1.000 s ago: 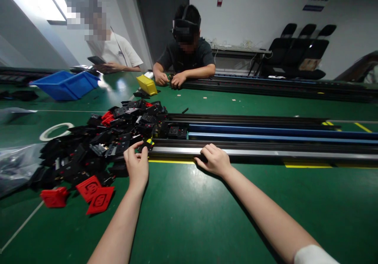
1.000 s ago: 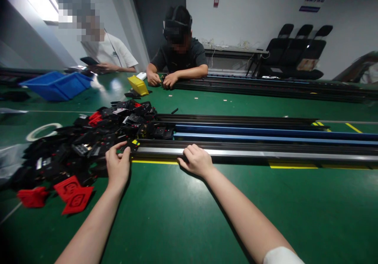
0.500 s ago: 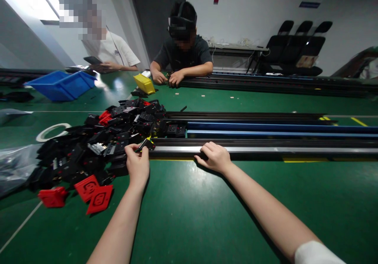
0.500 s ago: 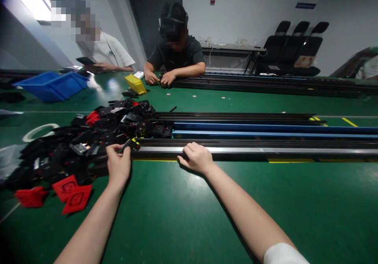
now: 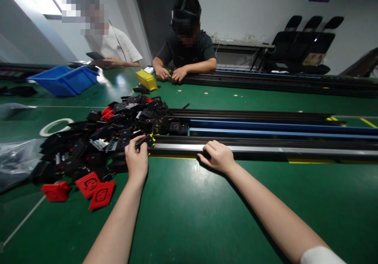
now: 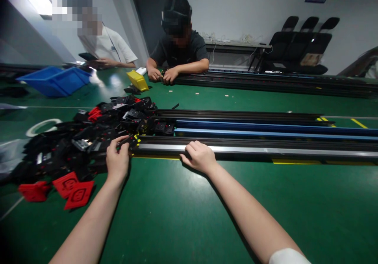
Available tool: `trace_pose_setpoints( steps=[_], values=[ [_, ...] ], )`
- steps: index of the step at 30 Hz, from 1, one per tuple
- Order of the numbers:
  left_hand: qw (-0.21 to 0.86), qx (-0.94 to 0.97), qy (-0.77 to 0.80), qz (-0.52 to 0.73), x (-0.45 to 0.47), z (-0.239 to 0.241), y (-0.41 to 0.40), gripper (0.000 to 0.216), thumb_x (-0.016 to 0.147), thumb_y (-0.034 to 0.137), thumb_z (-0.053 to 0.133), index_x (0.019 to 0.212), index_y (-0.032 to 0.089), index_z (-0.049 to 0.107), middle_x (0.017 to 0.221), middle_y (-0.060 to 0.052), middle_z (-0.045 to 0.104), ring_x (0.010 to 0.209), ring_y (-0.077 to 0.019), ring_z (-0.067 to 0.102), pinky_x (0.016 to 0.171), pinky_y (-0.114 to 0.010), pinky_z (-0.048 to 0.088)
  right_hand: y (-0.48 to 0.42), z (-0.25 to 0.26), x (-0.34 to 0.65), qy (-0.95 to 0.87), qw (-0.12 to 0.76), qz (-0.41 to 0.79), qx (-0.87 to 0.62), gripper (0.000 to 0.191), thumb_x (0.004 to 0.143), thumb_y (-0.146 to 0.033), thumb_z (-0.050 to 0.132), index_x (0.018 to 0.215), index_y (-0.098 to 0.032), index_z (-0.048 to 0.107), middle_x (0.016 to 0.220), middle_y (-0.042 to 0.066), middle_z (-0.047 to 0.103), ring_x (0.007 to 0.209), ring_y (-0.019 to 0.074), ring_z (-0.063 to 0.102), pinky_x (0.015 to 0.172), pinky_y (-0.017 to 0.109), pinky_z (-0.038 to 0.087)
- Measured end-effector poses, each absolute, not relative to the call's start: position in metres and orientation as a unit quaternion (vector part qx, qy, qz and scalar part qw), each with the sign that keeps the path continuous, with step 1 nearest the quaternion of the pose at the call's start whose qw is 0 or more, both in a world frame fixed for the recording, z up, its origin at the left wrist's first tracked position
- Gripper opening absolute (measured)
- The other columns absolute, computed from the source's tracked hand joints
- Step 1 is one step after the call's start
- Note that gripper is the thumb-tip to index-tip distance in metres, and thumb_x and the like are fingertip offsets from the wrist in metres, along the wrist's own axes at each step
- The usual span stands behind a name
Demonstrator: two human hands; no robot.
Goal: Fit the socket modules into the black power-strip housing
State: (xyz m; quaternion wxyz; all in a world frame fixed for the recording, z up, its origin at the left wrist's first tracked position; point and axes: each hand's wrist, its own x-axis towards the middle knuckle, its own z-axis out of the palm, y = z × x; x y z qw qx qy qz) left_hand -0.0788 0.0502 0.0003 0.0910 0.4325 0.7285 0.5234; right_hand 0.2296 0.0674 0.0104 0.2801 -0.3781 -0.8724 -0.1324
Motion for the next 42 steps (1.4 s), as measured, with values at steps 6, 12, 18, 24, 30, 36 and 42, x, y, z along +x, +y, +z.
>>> trace_pose_setpoints(
  steps=[6,12,18,24,30,36,42],
  values=[
    [0.073,0.432,0.71,0.551,-0.078,-0.001,0.051,0.03,0.09,0.041,0.059,0.111,0.023,0.069,0.108,-0.005,0.067,0.098,-0.0207,0.06,0.088,-0.033,0.047,0.068,0.009,0.23,-0.873,0.282,-0.132,-0.375,0.03,0.096,-0.041,0.058,0.077,-0.019,0.063,0.076,0.005,0.064,0.071,0.0166,0.052,0.062,0.03,0.032],
    [0.15,0.389,0.698,0.582,-0.079,-0.004,0.054,0.034,0.088,0.049,0.062,0.106,0.02,0.063,0.083,0.0,0.063,0.069,-0.0139,0.058,0.068,-0.027,0.047,0.068,0.01,0.23,-0.875,0.279,-0.129,-0.375,0.029,0.096,-0.04,0.057,0.077,-0.019,0.062,0.076,0.005,0.064,0.071,0.0174,0.052,0.062,0.031,0.033],
    [0.149,0.329,0.695,0.621,-0.082,-0.009,0.06,0.035,0.085,0.051,0.064,0.099,0.02,0.056,0.078,0.0,0.061,0.068,-0.0149,0.061,0.066,-0.027,0.049,0.067,0.011,0.23,-0.876,0.276,-0.126,-0.375,0.03,0.097,-0.04,0.055,0.078,-0.019,0.063,0.076,0.005,0.063,0.071,0.0176,0.051,0.062,0.031,0.032],
    [0.087,0.368,0.728,0.572,-0.081,-0.005,0.059,0.026,0.092,0.039,0.056,0.111,0.021,0.061,0.103,-0.005,0.068,0.097,-0.0196,0.065,0.093,-0.034,0.049,0.067,0.01,0.231,-0.877,0.279,-0.127,-0.369,0.029,0.097,-0.039,0.055,0.08,-0.018,0.064,0.076,0.005,0.064,0.072,0.0181,0.052,0.063,0.031,0.035],
    [0.102,0.442,0.692,0.561,-0.08,-0.002,0.061,0.034,0.097,0.037,0.048,0.119,0.025,0.072,0.125,-0.005,0.071,0.118,-0.0226,0.064,0.104,-0.035,0.046,0.066,0.011,0.232,-0.879,0.277,-0.121,-0.369,0.024,0.097,-0.036,0.056,0.082,-0.019,0.064,0.078,0.005,0.065,0.073,0.0182,0.053,0.065,0.031,0.037],
    [0.134,0.429,0.71,0.542,-0.084,-0.007,0.065,0.041,0.098,0.041,0.047,0.128,0.027,0.071,0.125,-0.008,0.072,0.117,-0.025,0.066,0.106,-0.039,0.047,0.065,0.013,0.231,-0.879,0.279,-0.119,-0.368,0.022,0.096,-0.035,0.057,0.081,-0.02,0.062,0.077,0.005,0.065,0.075,0.0182,0.055,0.064,0.03,0.038],
    [0.151,0.414,0.699,0.563,-0.089,-0.015,0.072,0.044,0.097,0.043,0.045,0.125,0.023,0.072,0.123,-0.009,0.073,0.114,-0.0259,0.067,0.103,-0.039,0.049,0.065,0.013,0.23,-0.877,0.285,-0.113,-0.37,0.02,0.096,-0.035,0.057,0.083,-0.02,0.063,0.077,0.005,0.066,0.075,0.0185,0.057,0.064,0.031,0.039]
  ],
)
